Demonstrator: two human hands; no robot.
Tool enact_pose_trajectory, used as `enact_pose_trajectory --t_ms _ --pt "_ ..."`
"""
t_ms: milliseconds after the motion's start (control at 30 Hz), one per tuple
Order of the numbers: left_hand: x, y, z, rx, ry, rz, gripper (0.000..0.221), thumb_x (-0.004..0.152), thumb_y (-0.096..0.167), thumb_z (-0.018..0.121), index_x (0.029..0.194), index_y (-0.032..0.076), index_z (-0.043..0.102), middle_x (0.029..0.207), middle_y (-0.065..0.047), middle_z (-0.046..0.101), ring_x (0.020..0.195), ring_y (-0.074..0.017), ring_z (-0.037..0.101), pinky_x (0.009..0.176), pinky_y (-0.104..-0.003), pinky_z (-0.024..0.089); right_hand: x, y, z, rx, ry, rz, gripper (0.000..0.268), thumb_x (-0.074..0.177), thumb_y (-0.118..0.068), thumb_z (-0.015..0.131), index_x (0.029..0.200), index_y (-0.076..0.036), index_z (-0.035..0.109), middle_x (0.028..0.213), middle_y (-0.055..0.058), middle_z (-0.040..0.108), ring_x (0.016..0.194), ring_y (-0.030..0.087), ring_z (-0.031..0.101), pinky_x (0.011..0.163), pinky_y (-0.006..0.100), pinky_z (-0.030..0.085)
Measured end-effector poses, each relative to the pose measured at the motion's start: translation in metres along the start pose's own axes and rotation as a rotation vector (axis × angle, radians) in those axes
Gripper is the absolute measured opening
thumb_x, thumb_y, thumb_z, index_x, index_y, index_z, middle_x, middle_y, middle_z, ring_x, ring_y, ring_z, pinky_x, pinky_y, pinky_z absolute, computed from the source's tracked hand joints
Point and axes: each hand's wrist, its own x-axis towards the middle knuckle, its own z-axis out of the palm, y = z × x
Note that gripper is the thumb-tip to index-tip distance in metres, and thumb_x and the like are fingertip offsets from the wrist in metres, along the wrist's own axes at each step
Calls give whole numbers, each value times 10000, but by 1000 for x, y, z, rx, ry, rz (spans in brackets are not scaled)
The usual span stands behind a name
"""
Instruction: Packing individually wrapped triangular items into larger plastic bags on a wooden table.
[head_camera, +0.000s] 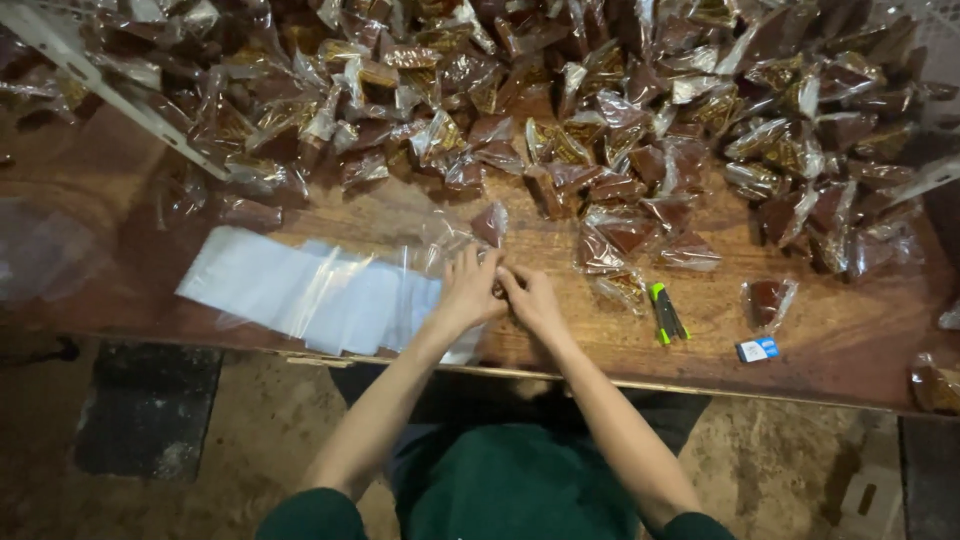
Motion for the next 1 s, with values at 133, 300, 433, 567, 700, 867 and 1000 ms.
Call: enact_pose_trajectory --t_ms 133,300,433,567,700,867,1000 --pt "7 -15 -8 108 -68 22 1074 556 512 912 1500 380 417 1424 -123 419 1304 -342 458 1053 -458 365 -32 -5 -18 -384 111 -160 386 1028 -395 552 824 -138 757 740 156 734 810 358 752 674 469 559" --pt "13 -18 -8 308 138 195 988 623 487 903 1489 408 435 1259 -111 569 1197 -306 536 1019 -453 387 -56 -4 -15 -869 -72 -118 504 935 -516 470 752 -140 752 687 154 737 731 367 762 625 488 579" --pt "-30 17 -39 222 -29 228 1020 731 168 866 1601 184 333 1608 -309 301 1515 -480 229 1198 -633 203 -59 -18 -33 -885 -139 -40 538 849 -561 532 802 -101 807 760 214 751 797 405 761 683 492 598" --pt "-50 4 -20 40 327 445 456 920 79 602 1372 59 548 1530 -295 439 1460 -433 365 1185 -590 248 -69 -88 -53 -571 -74 -414 874 706 -301 810 1437 -12 428 1330 331 539 1086 564 610 907 646 528" --pt "-61 -2 -14 -16 493 603 383 1009 184 487 1315 -19 596 1395 -259 585 1355 -426 520 1179 -549 333 -30 -53 -9 -622 -169 -714 990 564 -135 791 1489 -69 442 1425 269 499 1332 483 500 1084 521 473" --pt "-65 -56 1 61 500 331 237 866 103 583 1103 101 593 1147 -95 547 1127 -331 562 985 -442 465 -34 -62 1 -668 -232 -634 984 679 -257 846 1524 2 414 1409 262 541 1350 471 462 1121 506 443" --pt "-88 -41 -16 -175 301 -82 283 795 83 697 925 199 473 924 12 495 920 -240 626 800 -359 529 -40 -58 -2 -608 -270 -634 1049 674 -345 886 1533 11 399 1447 305 468 1386 511 403 1140 565 412"
